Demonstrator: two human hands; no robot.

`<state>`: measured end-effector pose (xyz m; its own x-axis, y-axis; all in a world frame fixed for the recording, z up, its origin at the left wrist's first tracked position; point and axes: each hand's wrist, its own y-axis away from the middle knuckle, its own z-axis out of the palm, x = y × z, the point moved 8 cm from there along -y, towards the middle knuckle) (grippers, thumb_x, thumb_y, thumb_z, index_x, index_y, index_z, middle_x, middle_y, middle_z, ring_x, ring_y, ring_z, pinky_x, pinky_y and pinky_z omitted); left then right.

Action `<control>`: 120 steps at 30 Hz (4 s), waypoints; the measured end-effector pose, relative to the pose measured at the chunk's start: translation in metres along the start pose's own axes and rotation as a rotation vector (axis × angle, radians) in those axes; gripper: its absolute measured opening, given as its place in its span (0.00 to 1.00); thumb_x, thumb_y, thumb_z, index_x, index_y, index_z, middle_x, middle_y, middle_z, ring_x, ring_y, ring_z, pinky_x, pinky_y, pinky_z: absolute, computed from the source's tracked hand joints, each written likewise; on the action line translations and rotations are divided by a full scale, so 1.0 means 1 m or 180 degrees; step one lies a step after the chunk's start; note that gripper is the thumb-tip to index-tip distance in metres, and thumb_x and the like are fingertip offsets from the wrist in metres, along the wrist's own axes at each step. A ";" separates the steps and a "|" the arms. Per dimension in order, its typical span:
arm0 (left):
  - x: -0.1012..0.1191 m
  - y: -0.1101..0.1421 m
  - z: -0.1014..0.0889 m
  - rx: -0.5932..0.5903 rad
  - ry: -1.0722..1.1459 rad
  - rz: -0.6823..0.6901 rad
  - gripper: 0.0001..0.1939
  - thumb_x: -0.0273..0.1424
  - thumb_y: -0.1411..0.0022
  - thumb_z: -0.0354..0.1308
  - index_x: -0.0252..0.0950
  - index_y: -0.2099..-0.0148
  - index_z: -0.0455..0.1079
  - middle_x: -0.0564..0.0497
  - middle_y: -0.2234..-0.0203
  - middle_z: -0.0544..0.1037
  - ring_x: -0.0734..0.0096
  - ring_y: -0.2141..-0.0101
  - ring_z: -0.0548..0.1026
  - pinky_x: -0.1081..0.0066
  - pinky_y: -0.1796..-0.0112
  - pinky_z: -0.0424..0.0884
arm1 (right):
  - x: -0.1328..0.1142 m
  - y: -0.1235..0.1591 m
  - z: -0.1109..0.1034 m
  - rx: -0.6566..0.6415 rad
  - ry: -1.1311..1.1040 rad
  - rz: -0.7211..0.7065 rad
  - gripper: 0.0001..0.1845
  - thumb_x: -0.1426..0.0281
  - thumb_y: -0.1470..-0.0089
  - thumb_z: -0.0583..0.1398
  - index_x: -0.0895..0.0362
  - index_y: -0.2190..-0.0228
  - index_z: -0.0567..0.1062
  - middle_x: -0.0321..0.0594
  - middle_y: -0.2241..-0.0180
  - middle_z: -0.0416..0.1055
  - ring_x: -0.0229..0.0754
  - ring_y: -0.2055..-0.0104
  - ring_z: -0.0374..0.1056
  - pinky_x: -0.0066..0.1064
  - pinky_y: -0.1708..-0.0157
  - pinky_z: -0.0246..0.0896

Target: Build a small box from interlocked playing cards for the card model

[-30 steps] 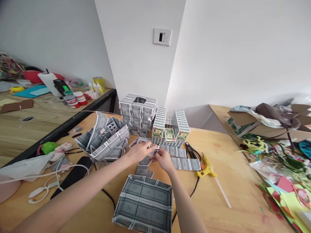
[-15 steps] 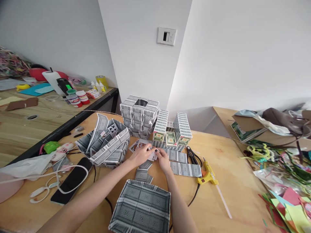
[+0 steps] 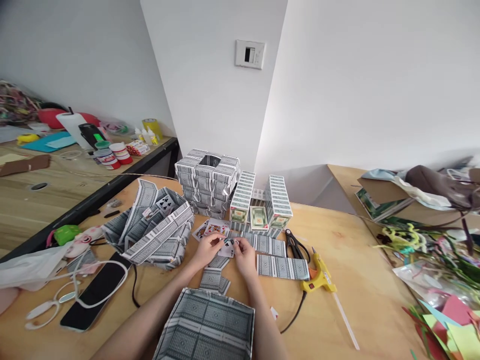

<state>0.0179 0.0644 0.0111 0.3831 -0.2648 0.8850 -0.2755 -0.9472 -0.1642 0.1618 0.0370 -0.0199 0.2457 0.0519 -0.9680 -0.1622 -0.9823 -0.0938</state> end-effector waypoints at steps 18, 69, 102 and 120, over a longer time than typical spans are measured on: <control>-0.014 -0.001 0.007 -0.0269 -0.0140 -0.0261 0.15 0.23 0.49 0.50 0.33 0.61 0.74 0.51 0.72 0.78 0.72 0.70 0.73 0.74 0.67 0.68 | -0.004 0.004 -0.001 0.0028 0.0219 0.0067 0.17 0.56 0.52 0.55 0.57 0.74 0.71 0.33 0.82 0.62 0.37 0.78 0.57 0.27 0.78 0.52; 0.011 0.009 0.001 -0.0306 -0.0093 0.0370 0.12 0.23 0.47 0.49 0.37 0.62 0.70 0.50 0.63 0.76 0.69 0.61 0.72 0.70 0.57 0.67 | -0.003 0.006 -0.003 0.0170 0.0081 -0.0099 0.20 0.59 0.48 0.52 0.58 0.60 0.73 0.43 0.71 0.74 0.44 0.70 0.69 0.31 0.75 0.63; -0.005 0.005 0.005 -0.0790 0.0929 -0.0185 0.12 0.22 0.55 0.48 0.33 0.70 0.72 0.50 0.74 0.76 0.70 0.71 0.72 0.72 0.68 0.66 | -0.001 0.006 0.007 -0.0287 -0.0233 0.0085 0.12 0.63 0.56 0.59 0.56 0.81 0.64 0.30 0.84 0.59 0.33 0.81 0.52 0.24 0.82 0.47; -0.003 0.007 -0.002 -0.0275 0.0311 -0.0014 0.12 0.30 0.46 0.54 0.36 0.59 0.73 0.48 0.62 0.77 0.66 0.62 0.74 0.68 0.60 0.69 | 0.001 0.008 -0.008 0.0200 -0.0228 0.0030 0.15 0.58 0.54 0.59 0.58 0.75 0.75 0.38 0.78 0.68 0.37 0.76 0.61 0.28 0.76 0.58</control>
<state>0.0133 0.0591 0.0081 0.2979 -0.2380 0.9245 -0.3504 -0.9281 -0.1260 0.1683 0.0279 -0.0192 0.1752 0.0577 -0.9828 -0.2244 -0.9697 -0.0969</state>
